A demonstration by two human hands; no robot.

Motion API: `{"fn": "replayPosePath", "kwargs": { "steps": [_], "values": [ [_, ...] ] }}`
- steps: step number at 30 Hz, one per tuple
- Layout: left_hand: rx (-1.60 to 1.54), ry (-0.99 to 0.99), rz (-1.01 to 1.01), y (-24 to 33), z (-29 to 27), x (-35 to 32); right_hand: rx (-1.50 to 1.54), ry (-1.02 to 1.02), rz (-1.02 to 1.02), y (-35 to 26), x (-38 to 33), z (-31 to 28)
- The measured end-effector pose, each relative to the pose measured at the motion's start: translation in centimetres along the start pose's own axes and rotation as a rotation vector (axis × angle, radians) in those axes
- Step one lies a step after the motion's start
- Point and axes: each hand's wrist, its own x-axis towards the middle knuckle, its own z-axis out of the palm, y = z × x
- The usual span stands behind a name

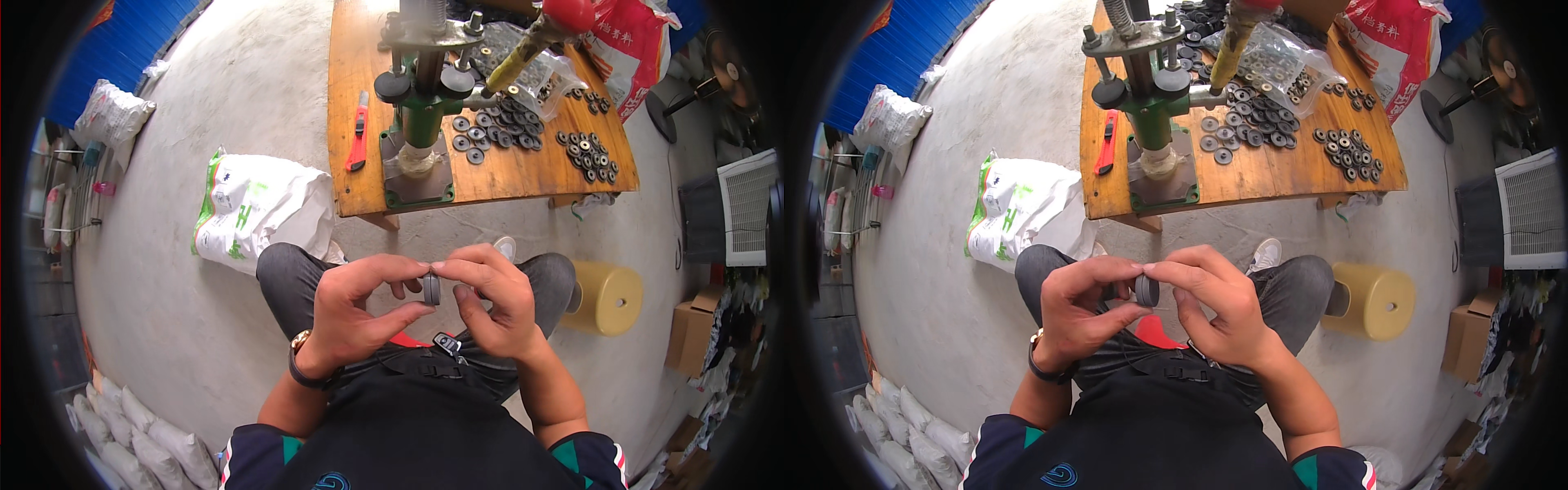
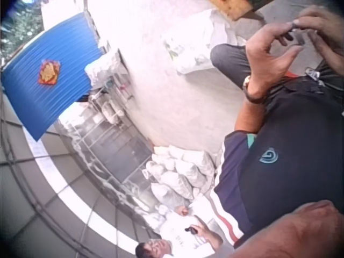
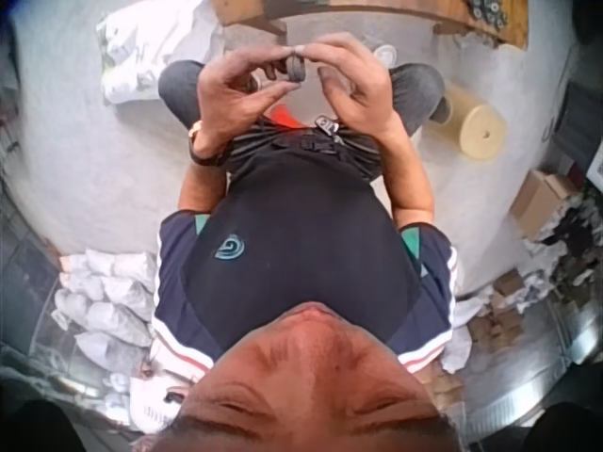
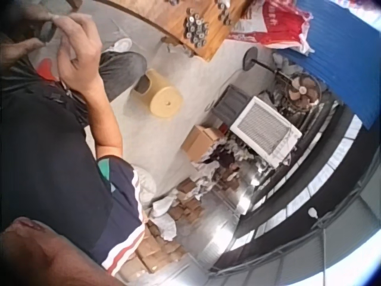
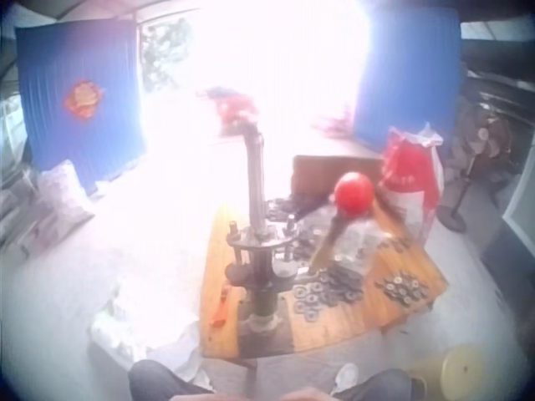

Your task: Assembling small circular components by pressing metal rings into plastic bases using a manual press.

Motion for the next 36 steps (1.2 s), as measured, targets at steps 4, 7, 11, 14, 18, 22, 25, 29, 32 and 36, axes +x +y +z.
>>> {"fn": "replayPosePath", "kwargs": {
  "steps": [4,7,11,14,18,22,25,29,32,36],
  "values": [
    [0.137,0.005,0.082,0.7,-0.1,0.1,-0.093,-0.012,0.018,1.1,-1.0,-0.5],
    [0.159,0.010,0.112,0.8,-0.2,0.1,-0.129,-0.092,0.047,1.7,-1.6,-1.0],
    [0.163,0.003,0.105,0.9,-0.4,0.3,-0.040,0.027,0.104,1.1,-1.2,-0.4],
    [0.163,0.013,0.111,0.9,-0.6,0.3,-0.001,0.063,0.102,0.7,-0.9,0.2],
    [0.130,-0.012,0.075,0.8,-0.6,0.3,0.192,0.172,0.074,-0.5,0.1,1.2],
    [0.062,-0.063,0.043,0.3,-0.3,-0.5,0.366,-0.065,0.171,0.5,-0.2,0.5],
    [0.031,-0.035,0.095,1.2,0.7,-0.6,0.233,-0.018,-0.039,1.6,-0.5,0.6],
    [0.134,0.044,0.273,1.3,1.5,-1.3,0.209,0.012,-0.061,0.6,-1.1,0.8],
    [0.176,0.093,0.359,1.4,2.4,-1.7,0.108,0.053,-0.158,-0.3,-1.6,1.2],
    [0.225,0.130,0.404,1.9,2.9,-1.6,0.105,0.163,-0.246,-0.3,-1.9,2.4]
  ]
}}
